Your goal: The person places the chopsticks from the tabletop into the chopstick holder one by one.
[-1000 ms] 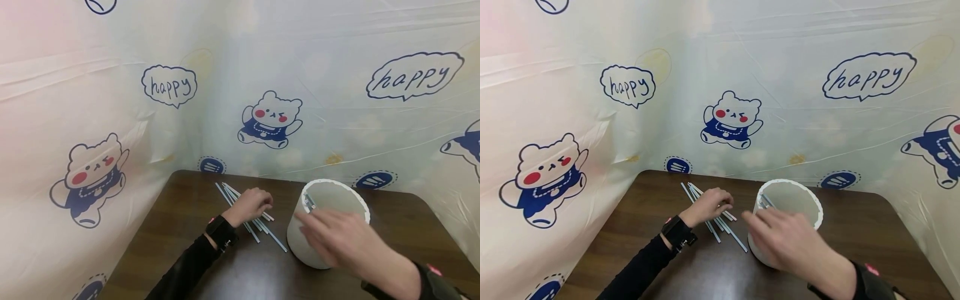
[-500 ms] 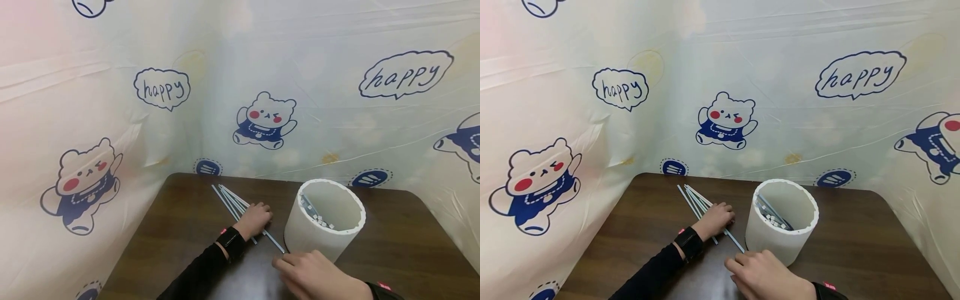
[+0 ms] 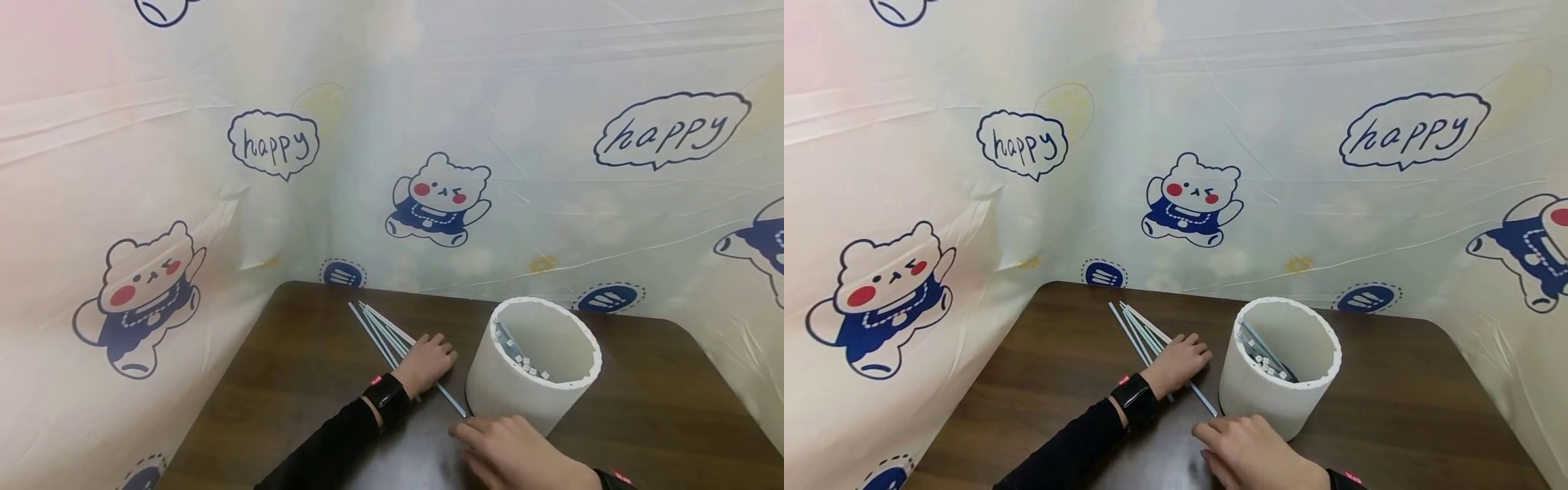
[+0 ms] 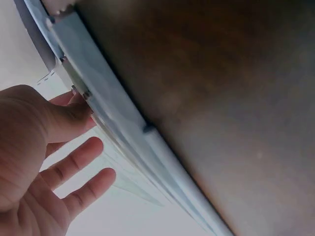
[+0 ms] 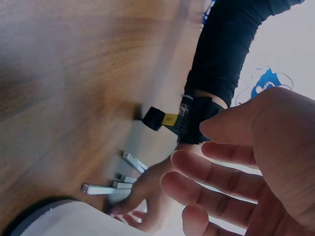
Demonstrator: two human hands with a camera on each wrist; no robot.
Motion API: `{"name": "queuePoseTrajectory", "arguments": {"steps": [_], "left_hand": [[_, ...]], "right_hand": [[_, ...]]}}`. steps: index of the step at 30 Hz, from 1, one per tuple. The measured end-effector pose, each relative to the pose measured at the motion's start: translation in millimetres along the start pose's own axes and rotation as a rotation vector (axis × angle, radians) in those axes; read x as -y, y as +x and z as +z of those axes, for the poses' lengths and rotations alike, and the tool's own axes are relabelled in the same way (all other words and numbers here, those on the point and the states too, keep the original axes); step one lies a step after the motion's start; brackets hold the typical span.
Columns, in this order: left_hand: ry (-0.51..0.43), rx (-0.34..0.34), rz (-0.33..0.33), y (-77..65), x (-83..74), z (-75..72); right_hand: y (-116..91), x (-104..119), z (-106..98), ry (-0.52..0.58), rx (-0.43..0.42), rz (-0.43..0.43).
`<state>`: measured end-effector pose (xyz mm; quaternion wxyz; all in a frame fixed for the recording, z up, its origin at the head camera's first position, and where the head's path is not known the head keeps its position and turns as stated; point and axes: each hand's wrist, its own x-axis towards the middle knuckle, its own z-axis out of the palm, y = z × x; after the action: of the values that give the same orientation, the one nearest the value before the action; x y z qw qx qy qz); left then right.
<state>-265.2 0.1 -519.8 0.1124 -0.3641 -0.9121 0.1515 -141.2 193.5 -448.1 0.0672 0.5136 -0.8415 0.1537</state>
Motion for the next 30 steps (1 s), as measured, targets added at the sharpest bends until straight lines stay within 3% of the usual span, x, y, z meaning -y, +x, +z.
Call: {"name": "queuePoseTrajectory", "arguments": {"steps": [5, 10, 14, 20, 22, 26, 30], "left_hand": [[0.026, -0.017, 0.032, 1.3, -1.3, -3.4], [0.032, -0.036, 0.070, -0.2, 0.2, -2.7], [-0.036, -0.091, 0.087, -3.2, 9.0, -7.4], [-0.181, -0.188, 0.055, 0.6, 28.6, -24.9], [-0.194, -0.164, 0.037, 3.3, 32.6, -28.6], [-0.209, -0.051, 0.010, 11.3, 33.5, -26.9], [-0.208, 0.037, 0.023, 20.5, 28.9, -20.7]], "right_hand": [[-1, 1, -6, -0.049, -0.055, 0.011], [-2, 1, -14, -0.008, -0.033, 0.043], [-2, 1, -25, 0.010, -0.045, 0.068], [1, -1, -34, -0.137, -0.196, 0.014], [2, -1, -35, -0.150, -0.217, 0.012], [3, 0, -37, -0.151, -0.222, 0.012], [3, 0, -37, -0.123, -0.209, 0.019]]}}
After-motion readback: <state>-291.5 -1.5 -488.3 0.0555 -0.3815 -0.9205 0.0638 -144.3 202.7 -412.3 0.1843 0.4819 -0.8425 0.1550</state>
